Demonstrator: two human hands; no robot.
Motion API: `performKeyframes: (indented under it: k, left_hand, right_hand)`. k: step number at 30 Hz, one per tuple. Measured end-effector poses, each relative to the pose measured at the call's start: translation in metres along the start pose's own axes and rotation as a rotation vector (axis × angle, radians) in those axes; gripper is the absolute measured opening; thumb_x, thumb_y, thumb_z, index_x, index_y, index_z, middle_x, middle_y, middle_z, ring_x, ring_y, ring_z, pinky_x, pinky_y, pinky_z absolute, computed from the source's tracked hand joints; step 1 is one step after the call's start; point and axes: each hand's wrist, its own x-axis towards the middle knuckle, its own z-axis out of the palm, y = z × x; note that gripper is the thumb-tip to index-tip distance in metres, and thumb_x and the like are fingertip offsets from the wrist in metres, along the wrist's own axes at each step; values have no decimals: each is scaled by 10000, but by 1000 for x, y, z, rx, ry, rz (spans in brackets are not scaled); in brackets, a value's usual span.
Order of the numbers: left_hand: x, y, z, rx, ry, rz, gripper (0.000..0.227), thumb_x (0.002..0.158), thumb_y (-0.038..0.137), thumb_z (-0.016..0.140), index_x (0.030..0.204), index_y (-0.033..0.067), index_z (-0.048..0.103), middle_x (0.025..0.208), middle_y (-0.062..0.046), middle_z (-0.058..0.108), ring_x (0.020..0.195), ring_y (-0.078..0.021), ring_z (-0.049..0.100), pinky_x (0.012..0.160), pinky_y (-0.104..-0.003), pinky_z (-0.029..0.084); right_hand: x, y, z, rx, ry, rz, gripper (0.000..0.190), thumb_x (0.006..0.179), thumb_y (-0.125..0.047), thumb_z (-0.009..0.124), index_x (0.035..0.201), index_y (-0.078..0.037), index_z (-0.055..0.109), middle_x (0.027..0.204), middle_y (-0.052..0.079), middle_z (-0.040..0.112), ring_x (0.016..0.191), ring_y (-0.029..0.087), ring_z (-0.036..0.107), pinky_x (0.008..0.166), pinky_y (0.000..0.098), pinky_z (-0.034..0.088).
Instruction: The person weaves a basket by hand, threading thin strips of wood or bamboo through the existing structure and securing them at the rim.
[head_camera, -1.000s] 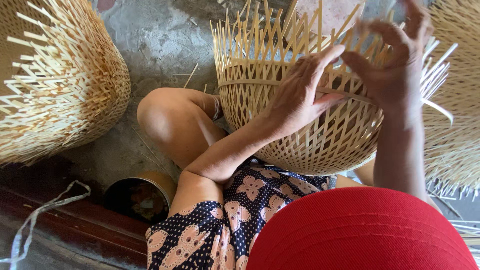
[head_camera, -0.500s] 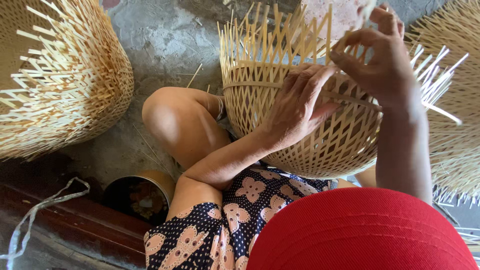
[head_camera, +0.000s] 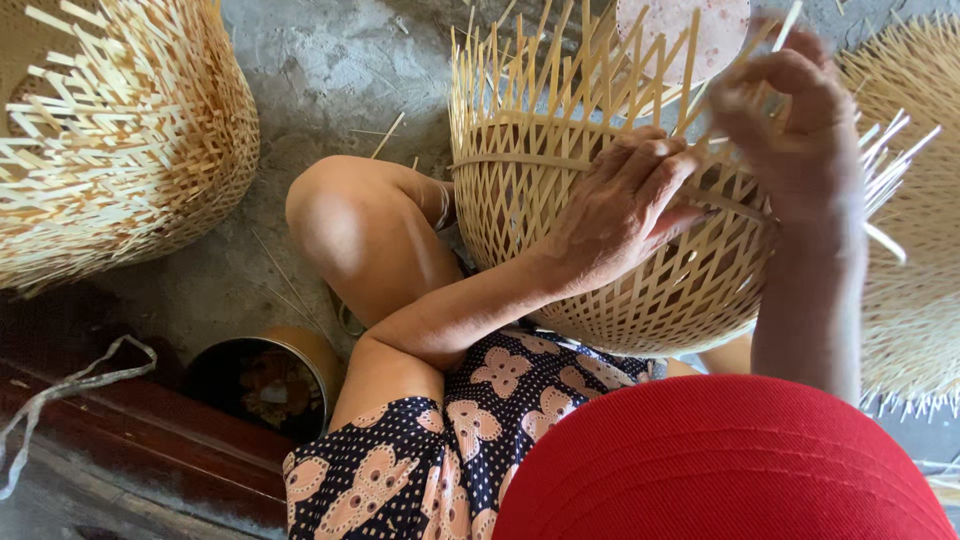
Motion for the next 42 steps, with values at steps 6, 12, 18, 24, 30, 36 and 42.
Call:
performKeyframes:
  k: [6,12,18,24,30,36,42]
  left_hand:
    - [2,-5,-9,-185,-60,-84,478,956,240,782,1337,70,548,1305,-143,567,1234,-269,545,1134,-415,481]
    - [-16,-63,-42,-186,261,-96,355,1063,82,694,1372,151,532,1350,-17,566,1244,-164,569,1122,-333,474]
    - [-59,-152,-68,-260,259,-622,570,1157,429,483,1589,82,350,1626,-195,409,1547,-326,386,1295,-469,317]
    - [-76,-153,-61,-918,209,-1164,737,974,613,383,1524,146,232,1498,-218,490,1274,-338,634,1013,-481,595]
    - [-78,-151,-66,-1260,145,-1100,769,1026,641,385,1474,24,486,1388,-195,629,1243,-338,635,1039,-482,571]
    - [-92,-180,-50,-1237,240,-1422,707,1000,611,392,1423,58,515,1309,-189,644,1115,-351,675,932,-518,584]
    - [-79,-185,-48,-937,303,-1503,596,992,534,397,1373,107,564,1283,-159,654,1120,-331,666,901,-502,574]
  right_hand:
    - [-63,12,-26,-320,408,-165,595,944,-262,844,1441,-64,582,1534,250,396,1410,332,377,1180,470,345]
    - [-179,158,-89,112,1010,131,475,1093,-274,730,1460,-5,594,1427,145,586,1278,240,504,1136,394,382]
    - [-245,267,-50,599,962,447,507,1204,-349,589,1529,38,542,1331,140,529,1083,210,429,971,368,391]
    - [-218,283,-13,1152,774,523,472,1144,-321,549,1471,20,574,1313,144,636,1113,242,608,984,378,527]
    - [-204,244,-8,1245,737,493,451,1105,-319,525,1410,4,604,1267,141,712,1093,255,729,950,375,622]
    - [-206,188,-20,974,860,606,517,1076,-444,486,1398,-56,601,1227,95,719,1026,214,724,879,355,631]
    - [-204,206,-18,502,807,452,609,1155,-487,412,1532,-33,558,1412,112,631,1265,184,634,1070,331,553]
